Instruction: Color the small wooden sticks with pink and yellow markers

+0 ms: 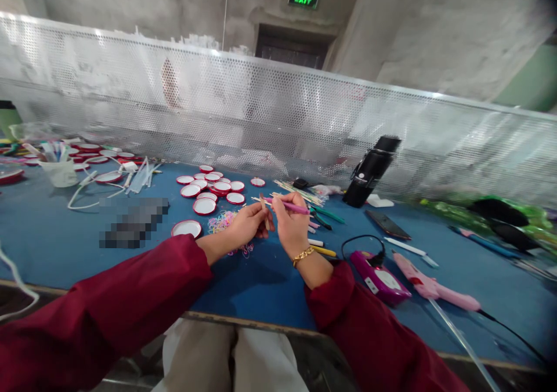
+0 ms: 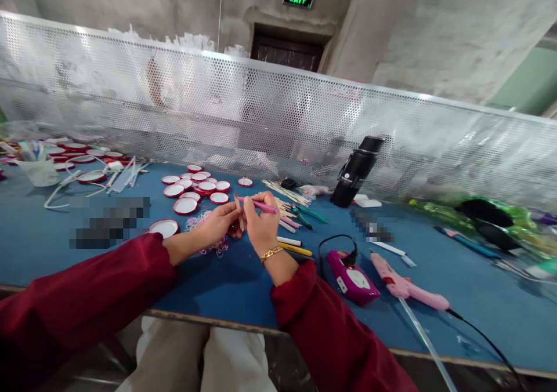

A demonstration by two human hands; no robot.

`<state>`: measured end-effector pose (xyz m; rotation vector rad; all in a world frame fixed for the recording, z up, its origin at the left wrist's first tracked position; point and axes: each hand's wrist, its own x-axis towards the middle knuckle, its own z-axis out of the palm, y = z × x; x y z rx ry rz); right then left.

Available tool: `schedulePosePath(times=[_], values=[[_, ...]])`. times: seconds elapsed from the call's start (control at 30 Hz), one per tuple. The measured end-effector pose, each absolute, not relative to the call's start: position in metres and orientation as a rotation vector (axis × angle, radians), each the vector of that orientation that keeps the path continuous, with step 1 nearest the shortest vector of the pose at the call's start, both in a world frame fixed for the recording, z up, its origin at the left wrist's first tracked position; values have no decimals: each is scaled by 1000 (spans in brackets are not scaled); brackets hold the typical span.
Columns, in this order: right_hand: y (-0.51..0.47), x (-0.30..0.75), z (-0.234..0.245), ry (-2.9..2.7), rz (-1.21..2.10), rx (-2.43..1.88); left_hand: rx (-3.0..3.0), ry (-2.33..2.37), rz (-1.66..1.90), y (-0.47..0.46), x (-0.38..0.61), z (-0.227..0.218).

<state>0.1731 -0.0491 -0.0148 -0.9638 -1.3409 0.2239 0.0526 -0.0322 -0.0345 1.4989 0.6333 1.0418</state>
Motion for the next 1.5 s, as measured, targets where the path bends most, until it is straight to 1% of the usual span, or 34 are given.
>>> schedulePosePath(times=[0.47,1.2,1.5], values=[[-56,170,-8,-1358,166,-975,1532,638,1027,-30,53,-37],[-52,173,-11,-1404,42,-974,1568,596,1017,-28,53,-39],[-51,173,-12,-1408,55,-982,1545,620,1010,-31,53,-35]])
